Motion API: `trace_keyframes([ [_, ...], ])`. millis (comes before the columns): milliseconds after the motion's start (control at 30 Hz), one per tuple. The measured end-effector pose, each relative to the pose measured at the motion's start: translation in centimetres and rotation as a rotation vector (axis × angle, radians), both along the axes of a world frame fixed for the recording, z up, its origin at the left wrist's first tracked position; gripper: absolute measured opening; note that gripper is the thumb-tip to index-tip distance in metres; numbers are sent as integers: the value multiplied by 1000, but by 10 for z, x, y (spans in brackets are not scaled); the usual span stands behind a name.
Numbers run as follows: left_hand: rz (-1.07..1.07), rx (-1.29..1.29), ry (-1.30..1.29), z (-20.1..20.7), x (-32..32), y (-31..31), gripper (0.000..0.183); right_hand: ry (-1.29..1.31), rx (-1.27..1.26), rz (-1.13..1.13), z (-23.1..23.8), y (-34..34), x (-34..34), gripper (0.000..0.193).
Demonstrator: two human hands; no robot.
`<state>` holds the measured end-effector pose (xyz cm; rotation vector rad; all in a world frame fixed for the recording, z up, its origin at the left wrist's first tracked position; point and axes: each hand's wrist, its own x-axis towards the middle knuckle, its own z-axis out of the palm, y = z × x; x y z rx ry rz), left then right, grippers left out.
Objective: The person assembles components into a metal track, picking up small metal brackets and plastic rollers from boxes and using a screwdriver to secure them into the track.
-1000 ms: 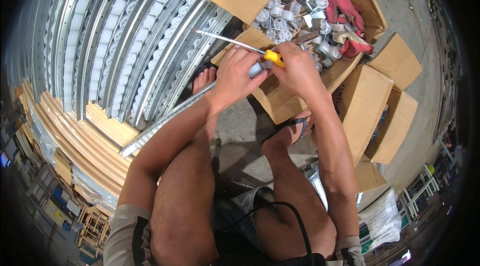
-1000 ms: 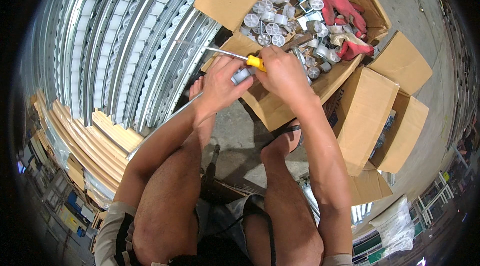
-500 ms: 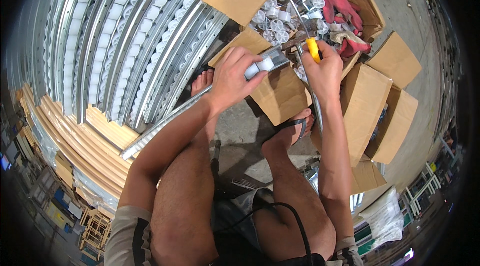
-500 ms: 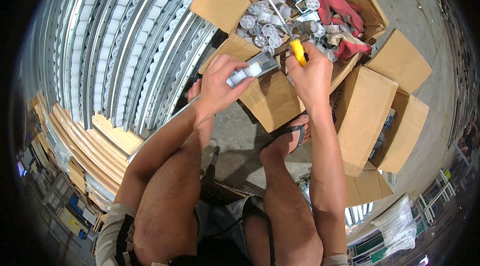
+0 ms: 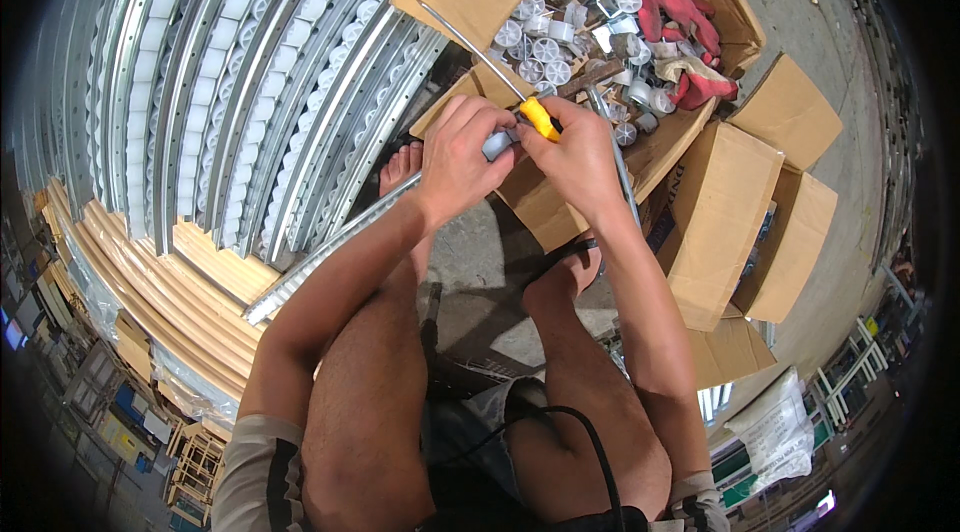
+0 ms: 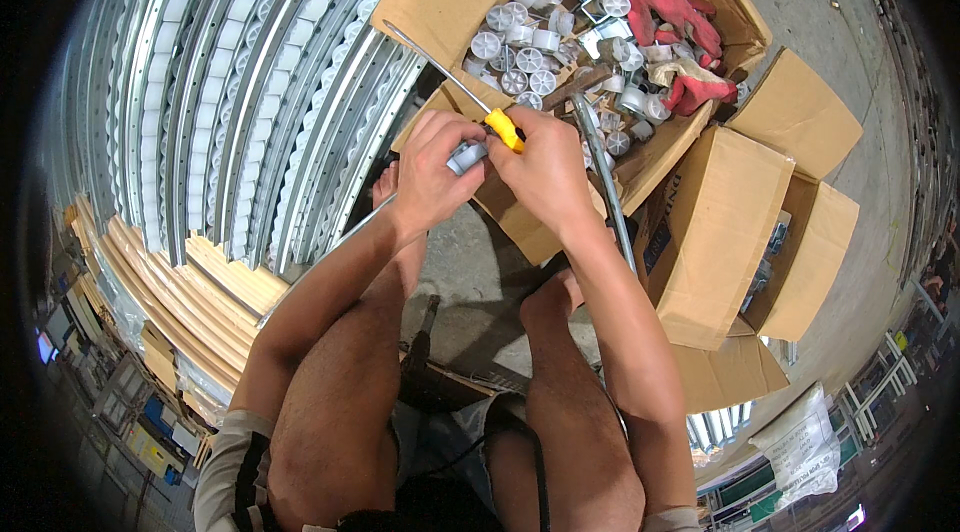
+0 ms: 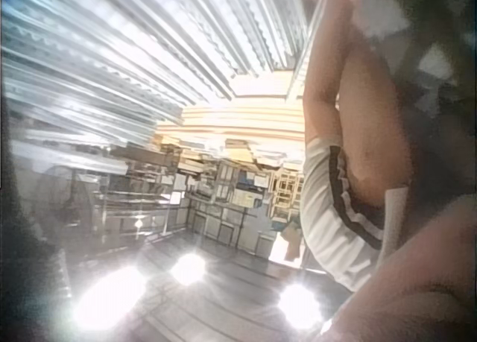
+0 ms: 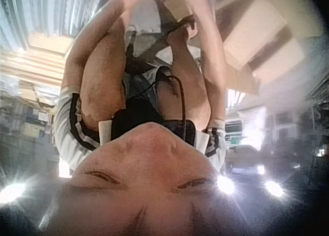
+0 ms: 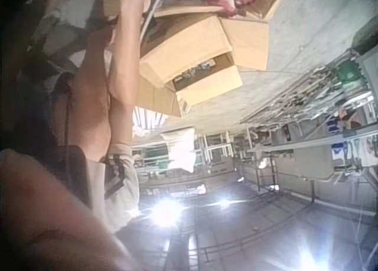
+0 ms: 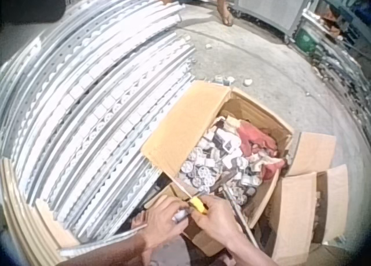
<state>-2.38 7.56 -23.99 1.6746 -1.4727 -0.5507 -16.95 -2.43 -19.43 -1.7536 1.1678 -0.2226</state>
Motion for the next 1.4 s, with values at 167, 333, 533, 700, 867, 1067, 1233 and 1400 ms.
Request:
trace_keyframes([
  [167, 29, 85, 58, -1, -3, 1, 32, 5, -29, 103, -9, -10, -1, 21],
  [333, 19, 134, 50, -2, -3, 2, 33, 52, -36, 168, -10, -15, -1, 20],
  [533, 16, 109, 36, -2, -1, 1, 31, 26, 45, 170, -14, -20, -2, 21],
  [700, -1, 115, 43, -3, -2, 1, 30, -1, -6, 248, -15, -23, -1, 23],
  [867, 7, 113, -11, -5, -1, 3, 32, 70, -112, 295, -3, -18, 4, 23],
  [1067, 2, 140, 35, -1, -3, 0, 34, 57, -3, 257, -10, -25, -3, 22],
  [1233, 11, 100, 12, -3, -3, 1, 35, 4, 47, 221, -7, -22, -4, 21],
  [1400, 23, 85, 27, 1, -2, -1, 36, 10, -48, 198, -9, -21, -9, 21],
])
